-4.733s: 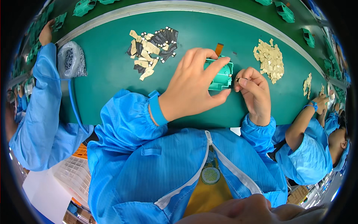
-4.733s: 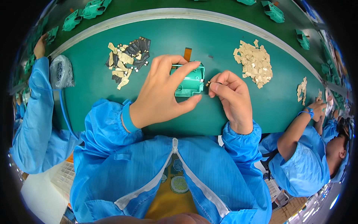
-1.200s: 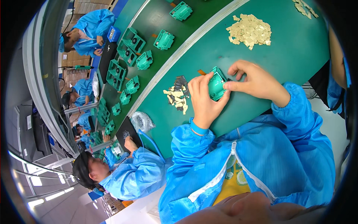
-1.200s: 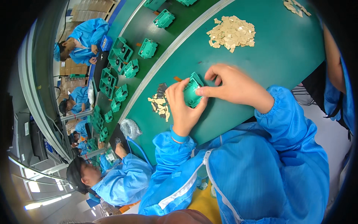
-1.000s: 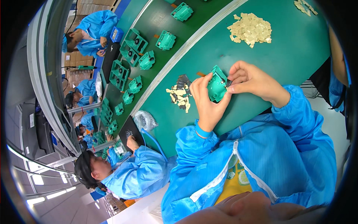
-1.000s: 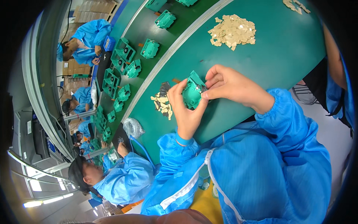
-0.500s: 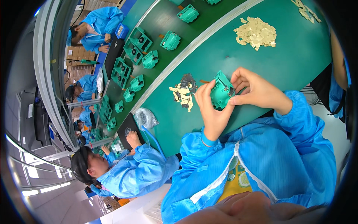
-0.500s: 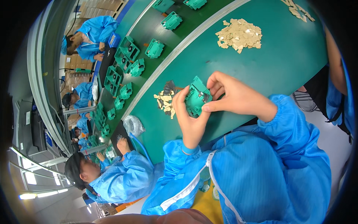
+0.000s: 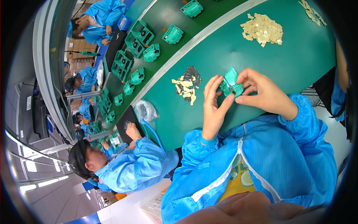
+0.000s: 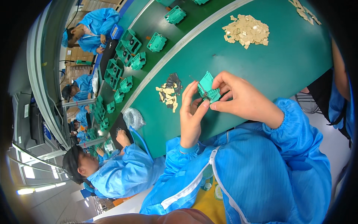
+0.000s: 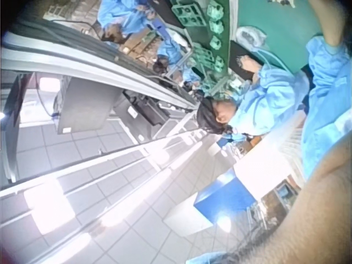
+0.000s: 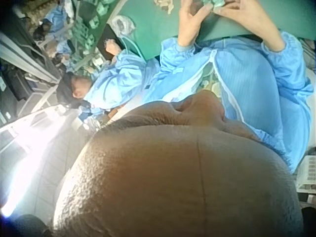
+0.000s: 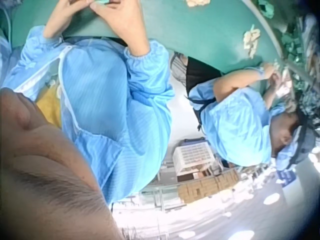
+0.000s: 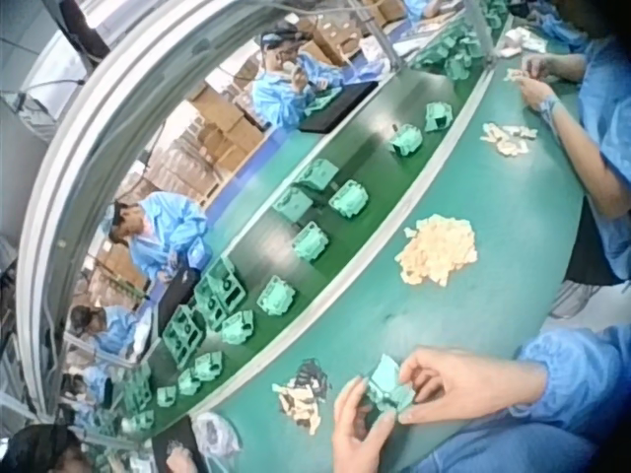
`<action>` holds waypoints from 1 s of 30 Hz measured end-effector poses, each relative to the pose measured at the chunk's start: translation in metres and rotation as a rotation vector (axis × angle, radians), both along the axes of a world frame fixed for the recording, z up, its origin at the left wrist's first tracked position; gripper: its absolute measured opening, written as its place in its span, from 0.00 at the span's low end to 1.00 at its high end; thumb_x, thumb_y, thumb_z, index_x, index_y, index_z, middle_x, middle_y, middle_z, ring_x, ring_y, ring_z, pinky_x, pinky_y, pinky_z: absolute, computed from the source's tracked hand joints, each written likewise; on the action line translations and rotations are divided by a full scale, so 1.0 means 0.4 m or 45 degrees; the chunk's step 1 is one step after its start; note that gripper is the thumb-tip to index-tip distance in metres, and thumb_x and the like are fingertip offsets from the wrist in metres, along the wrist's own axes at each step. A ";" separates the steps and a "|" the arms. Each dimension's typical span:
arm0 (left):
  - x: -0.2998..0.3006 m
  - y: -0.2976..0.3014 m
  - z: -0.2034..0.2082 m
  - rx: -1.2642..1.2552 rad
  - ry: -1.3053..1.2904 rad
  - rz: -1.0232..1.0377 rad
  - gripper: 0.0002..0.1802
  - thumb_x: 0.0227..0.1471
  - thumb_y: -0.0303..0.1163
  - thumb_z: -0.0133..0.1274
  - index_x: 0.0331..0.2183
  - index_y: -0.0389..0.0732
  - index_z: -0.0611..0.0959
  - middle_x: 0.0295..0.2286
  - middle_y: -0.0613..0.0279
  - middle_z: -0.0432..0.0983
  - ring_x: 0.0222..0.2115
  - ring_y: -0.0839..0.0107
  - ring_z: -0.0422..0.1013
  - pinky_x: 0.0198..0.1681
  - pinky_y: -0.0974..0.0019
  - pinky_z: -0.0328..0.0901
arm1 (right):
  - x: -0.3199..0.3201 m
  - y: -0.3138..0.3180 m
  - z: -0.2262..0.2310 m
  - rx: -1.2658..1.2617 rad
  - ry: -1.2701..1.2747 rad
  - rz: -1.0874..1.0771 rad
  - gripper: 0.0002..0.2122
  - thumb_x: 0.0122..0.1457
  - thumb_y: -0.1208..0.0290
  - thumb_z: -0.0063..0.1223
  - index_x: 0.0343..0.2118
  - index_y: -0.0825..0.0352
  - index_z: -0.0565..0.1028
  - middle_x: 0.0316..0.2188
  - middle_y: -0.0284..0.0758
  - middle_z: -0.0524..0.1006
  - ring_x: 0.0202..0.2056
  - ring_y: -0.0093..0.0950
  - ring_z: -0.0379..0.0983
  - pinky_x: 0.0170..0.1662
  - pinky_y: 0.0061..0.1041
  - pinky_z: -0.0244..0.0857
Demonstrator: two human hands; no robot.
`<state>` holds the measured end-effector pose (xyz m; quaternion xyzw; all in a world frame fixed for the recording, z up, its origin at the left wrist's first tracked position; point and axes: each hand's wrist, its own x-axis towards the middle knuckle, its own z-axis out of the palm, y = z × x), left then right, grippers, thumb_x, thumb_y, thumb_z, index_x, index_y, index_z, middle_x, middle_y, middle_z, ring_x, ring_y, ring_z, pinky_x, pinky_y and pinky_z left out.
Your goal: The person assembles small electronic components, connectors, and metal pins into plastic housings by hand on a factory assembly line.
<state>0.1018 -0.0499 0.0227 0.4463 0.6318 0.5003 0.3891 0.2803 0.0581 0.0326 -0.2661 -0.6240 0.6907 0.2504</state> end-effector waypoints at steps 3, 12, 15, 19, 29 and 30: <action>0.000 -0.005 0.002 0.005 0.030 -0.010 0.32 0.56 0.24 0.58 0.62 0.39 0.71 0.64 0.58 0.58 0.62 0.66 0.61 0.61 0.62 0.59 | -0.004 -0.020 0.040 0.299 -0.142 -0.073 0.16 0.55 0.69 0.67 0.40 0.70 0.70 0.35 0.38 0.74 0.36 0.31 0.74 0.37 0.31 0.71; 0.014 -0.007 -0.004 0.034 0.191 -0.005 0.32 0.57 0.27 0.60 0.61 0.41 0.72 0.64 0.59 0.58 0.62 0.65 0.61 0.60 0.61 0.61 | -0.015 -0.041 0.071 0.585 -0.310 -0.220 0.10 0.57 0.71 0.61 0.32 0.72 0.72 0.29 0.45 0.75 0.27 0.45 0.74 0.31 0.39 0.66; 0.017 -0.009 -0.003 0.036 0.134 0.005 0.31 0.57 0.28 0.61 0.61 0.41 0.72 0.64 0.59 0.58 0.62 0.65 0.61 0.60 0.59 0.62 | -0.010 -0.032 0.063 0.493 -0.271 -0.200 0.09 0.58 0.73 0.60 0.31 0.74 0.73 0.28 0.45 0.77 0.27 0.41 0.76 0.30 0.36 0.67; 0.016 -0.007 0.005 -0.005 0.091 -0.010 0.32 0.57 0.28 0.61 0.61 0.41 0.71 0.64 0.59 0.58 0.62 0.65 0.61 0.60 0.59 0.62 | -0.007 -0.020 0.053 0.246 -0.238 -0.189 0.09 0.59 0.74 0.60 0.31 0.76 0.76 0.23 0.44 0.79 0.24 0.31 0.77 0.28 0.32 0.68; 0.021 -0.005 0.007 0.018 -0.009 -0.001 0.32 0.57 0.27 0.59 0.61 0.42 0.69 0.64 0.59 0.57 0.62 0.64 0.60 0.61 0.55 0.61 | -0.012 -0.010 0.061 0.186 -0.293 -0.176 0.09 0.57 0.73 0.61 0.30 0.77 0.79 0.22 0.44 0.80 0.23 0.30 0.77 0.28 0.30 0.69; 0.021 -0.004 0.009 0.002 0.009 0.002 0.32 0.57 0.26 0.59 0.61 0.41 0.69 0.64 0.58 0.57 0.62 0.63 0.60 0.61 0.55 0.62 | -0.013 -0.012 0.058 0.193 -0.288 -0.184 0.09 0.56 0.74 0.61 0.30 0.77 0.79 0.23 0.44 0.80 0.24 0.31 0.77 0.28 0.31 0.70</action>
